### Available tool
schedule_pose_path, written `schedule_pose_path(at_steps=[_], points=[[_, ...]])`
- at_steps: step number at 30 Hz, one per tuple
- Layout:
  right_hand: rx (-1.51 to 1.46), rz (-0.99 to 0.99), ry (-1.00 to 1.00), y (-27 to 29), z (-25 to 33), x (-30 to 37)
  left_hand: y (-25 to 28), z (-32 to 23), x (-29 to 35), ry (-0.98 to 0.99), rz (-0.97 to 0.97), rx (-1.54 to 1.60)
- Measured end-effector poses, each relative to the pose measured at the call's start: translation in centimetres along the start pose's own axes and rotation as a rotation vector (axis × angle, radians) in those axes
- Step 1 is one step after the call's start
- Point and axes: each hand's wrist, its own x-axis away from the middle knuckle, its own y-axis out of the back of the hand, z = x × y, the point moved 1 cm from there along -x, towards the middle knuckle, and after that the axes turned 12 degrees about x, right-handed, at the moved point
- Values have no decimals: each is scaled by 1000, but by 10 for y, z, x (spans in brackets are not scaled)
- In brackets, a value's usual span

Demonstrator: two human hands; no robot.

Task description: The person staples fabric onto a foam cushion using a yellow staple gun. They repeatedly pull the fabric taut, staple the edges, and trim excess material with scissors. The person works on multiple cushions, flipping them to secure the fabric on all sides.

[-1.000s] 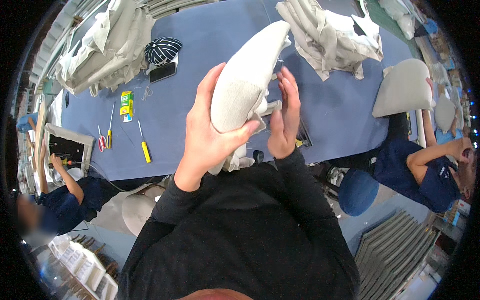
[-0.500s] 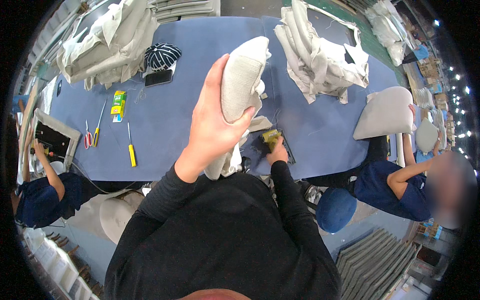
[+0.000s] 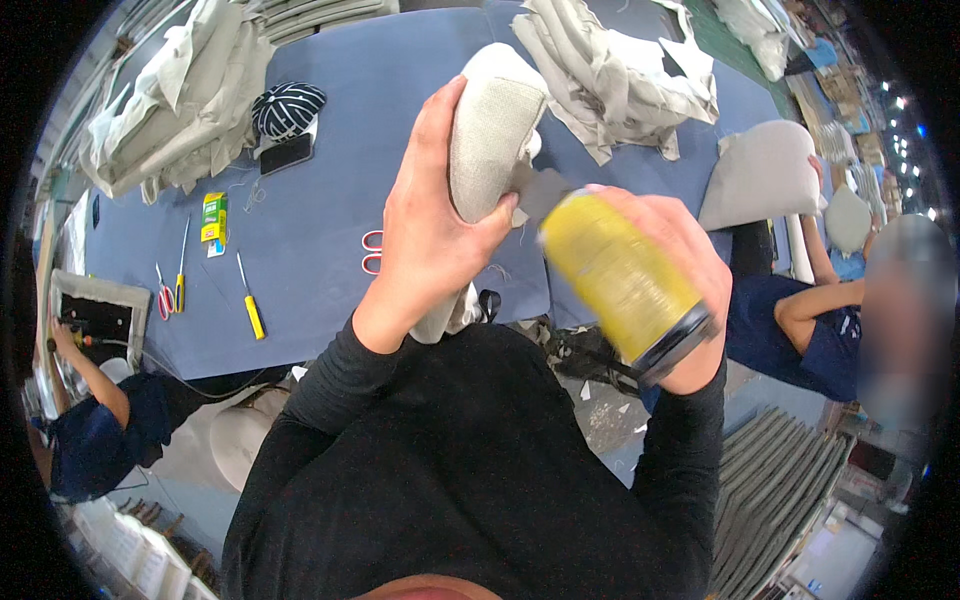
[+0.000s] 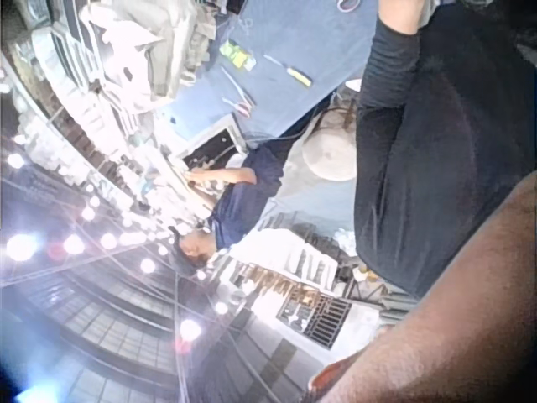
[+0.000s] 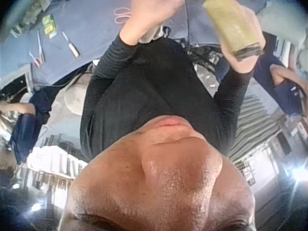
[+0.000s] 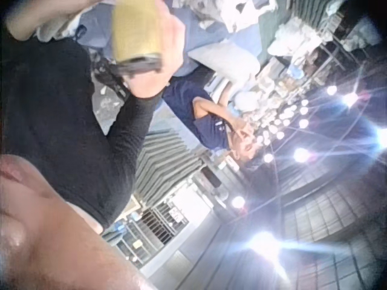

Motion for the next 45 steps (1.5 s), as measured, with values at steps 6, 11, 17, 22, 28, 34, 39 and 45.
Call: schedule_pose_path(at_steps=[6,11,17,22,28,34,39,45], points=[[-2,127,-1,10,16,-1,-11,-2,3,-23,20,24],[14,168,8,9,16,5,-13,-2,5,-40,22,21],[15,143,17,4,15,13,-17,-4,11,-71,29,-11],[-8,227,-64,6,14,12,-19,-8,11,-55,54,-39],[-373,95,-282,-33,-44,39,-3,-7,8,-67,54,-97],[-23,-7,-579,-252,-196,177,56,4,22,-16,113,-35],[105,-60,-595,-355,-238,239,75,10,51,-87,219,91],[-603,-339,-432,-217,-123,43,60,16,70,-241,209,252]])
